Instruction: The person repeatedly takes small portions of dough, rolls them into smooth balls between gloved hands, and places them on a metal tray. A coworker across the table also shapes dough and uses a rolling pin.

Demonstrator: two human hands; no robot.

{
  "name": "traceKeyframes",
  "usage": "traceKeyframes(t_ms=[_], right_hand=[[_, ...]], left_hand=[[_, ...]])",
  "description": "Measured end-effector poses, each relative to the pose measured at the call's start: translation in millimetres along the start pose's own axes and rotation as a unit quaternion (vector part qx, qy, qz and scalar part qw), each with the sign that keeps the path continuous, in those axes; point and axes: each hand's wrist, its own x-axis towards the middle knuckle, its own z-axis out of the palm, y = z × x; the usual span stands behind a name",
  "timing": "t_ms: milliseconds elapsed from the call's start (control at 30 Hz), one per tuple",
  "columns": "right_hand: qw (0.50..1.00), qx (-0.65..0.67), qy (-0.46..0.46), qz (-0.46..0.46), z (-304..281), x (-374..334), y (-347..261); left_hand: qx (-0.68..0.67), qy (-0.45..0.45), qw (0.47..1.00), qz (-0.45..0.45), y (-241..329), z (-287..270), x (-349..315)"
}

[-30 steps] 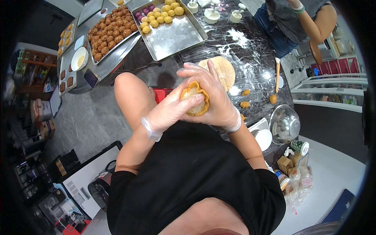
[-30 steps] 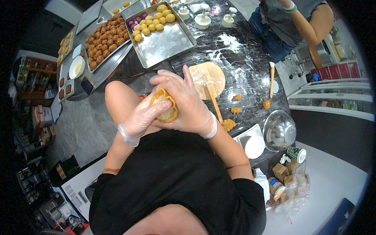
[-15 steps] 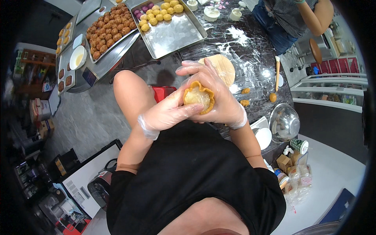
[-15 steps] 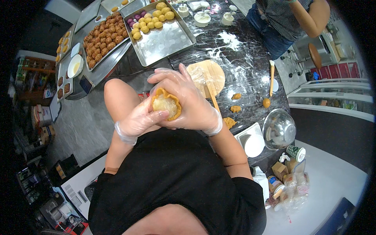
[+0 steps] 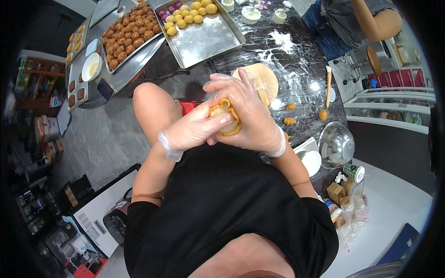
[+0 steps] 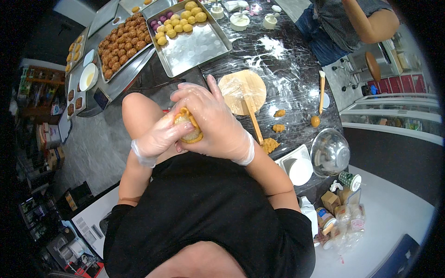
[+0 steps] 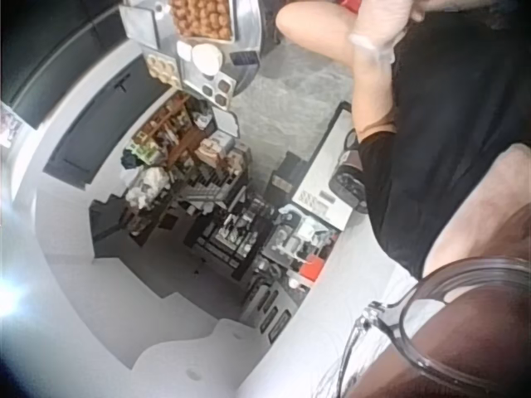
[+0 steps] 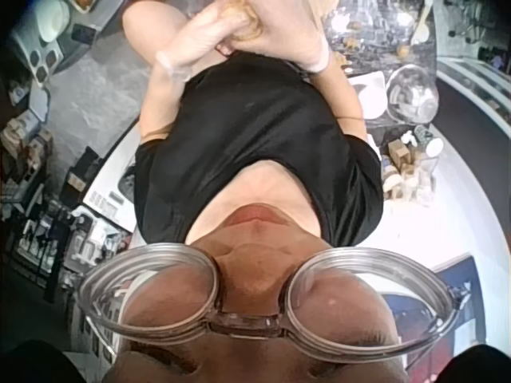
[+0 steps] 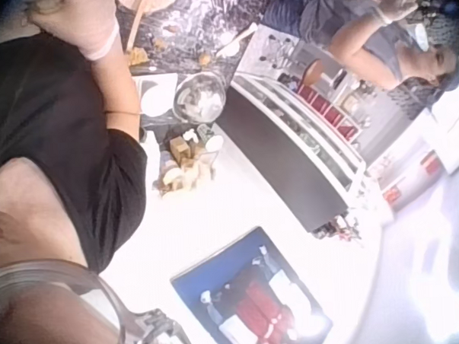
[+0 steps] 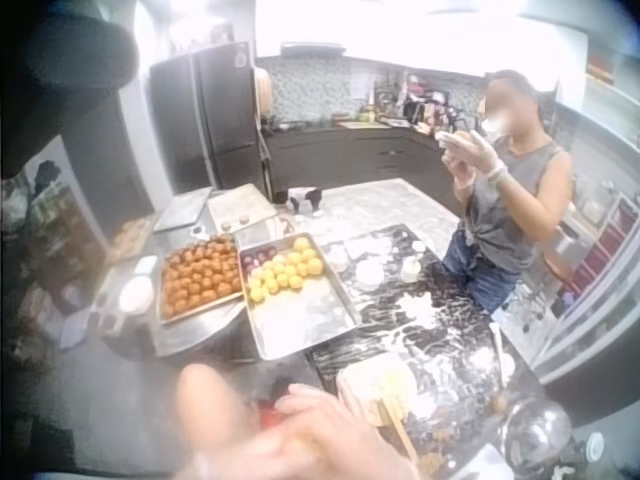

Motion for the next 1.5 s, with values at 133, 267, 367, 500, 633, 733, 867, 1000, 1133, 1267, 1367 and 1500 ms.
traceKeyframes(t_ms=[133,267,367,500,633,733,867,1000,1133,1267,1367,1500], right_hand=[[1.0,0.021,0.01,0.005,-5,0,1],[0.999,0.054,0.006,-0.002,-3,-1,5],[0.996,0.089,0.01,0.007,-6,0,4],[0.995,0.093,-0.024,0.0,-1,-4,14],[0.996,0.077,0.01,-0.032,-3,1,16],[0.999,0.037,0.012,0.0,-7,3,11],[0.998,0.064,-0.004,-0.006,-14,-2,15],[0.998,0.052,0.012,-0.022,-9,-4,15],[0.999,0.014,0.041,-0.02,-4,-8,11],[0.993,-0.067,0.092,-0.028,-8,-5,7],[0.986,-0.15,0.071,-0.029,-5,-8,8],[0.994,-0.1,0.042,-0.011,-10,-3,3]], left_hand=[[-0.022,0.002,1.0,-0.009,5,1,-2],[-0.05,0.001,0.998,-0.024,-1,0,-2],[-0.107,-0.001,0.994,-0.021,-2,1,-3],[-0.056,-0.007,0.996,-0.064,-1,-10,-3],[-0.131,-0.06,0.987,0.076,6,-5,5],[-0.125,-0.042,0.989,0.072,0,-5,9],[-0.146,-0.046,0.988,0.029,-3,-10,9],[-0.185,-0.037,0.982,0.024,3,-3,9],[-0.216,-0.058,0.974,0.023,2,-7,8],[-0.228,-0.033,0.972,0.054,0,1,11],[-0.227,-0.018,0.973,0.023,2,4,12],[-0.274,-0.007,0.961,0.025,-7,-1,12]])
